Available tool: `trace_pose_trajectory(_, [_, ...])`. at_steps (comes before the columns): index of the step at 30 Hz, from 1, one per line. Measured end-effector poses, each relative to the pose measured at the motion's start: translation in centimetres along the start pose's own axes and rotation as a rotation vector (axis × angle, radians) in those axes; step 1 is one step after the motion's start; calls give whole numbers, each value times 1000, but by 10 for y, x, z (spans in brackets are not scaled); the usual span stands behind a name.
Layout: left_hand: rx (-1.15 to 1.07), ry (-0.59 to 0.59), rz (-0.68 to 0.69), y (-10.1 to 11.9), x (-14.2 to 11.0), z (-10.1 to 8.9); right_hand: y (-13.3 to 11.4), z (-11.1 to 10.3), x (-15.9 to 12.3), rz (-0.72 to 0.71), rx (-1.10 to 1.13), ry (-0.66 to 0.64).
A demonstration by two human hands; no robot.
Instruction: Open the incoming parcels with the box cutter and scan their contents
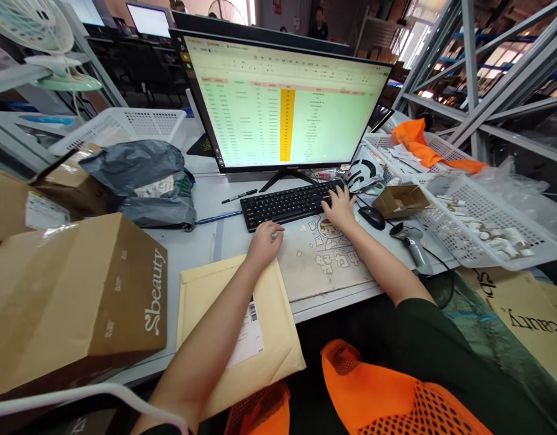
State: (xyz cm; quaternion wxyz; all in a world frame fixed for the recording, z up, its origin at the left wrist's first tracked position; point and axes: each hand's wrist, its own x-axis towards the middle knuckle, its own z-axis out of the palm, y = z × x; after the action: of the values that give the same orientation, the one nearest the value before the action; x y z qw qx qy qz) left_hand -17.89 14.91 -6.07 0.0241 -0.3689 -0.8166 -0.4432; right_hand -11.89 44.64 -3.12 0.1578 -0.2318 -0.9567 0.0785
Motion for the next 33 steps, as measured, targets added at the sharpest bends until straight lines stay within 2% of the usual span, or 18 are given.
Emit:
trace_pose_trajectory(3, [-7, -5, 1, 1, -1, 1, 23, 4, -24, 38, -12, -103])
trace_pose_trajectory(6, [-5, -8, -6, 1, -2, 2, 31, 11, -31, 21, -14, -106])
trace_pose_trajectory(13, [-17, -6, -30, 0, -3, 0, 25, 17, -23, 46, -28, -144])
trace_pose_trajectory(19, [-13, -20, -33, 2, -5, -1, 27, 22, -25, -21, -15, -129])
trace_pose_trajectory(26, [-24, -37, -47, 2, -5, -3, 30, 23, -24, 32, 9, -125])
trace_pose_trajectory(33, [-47, -34, -80, 3, -5, -3, 28, 18, -23, -15, -10, -207])
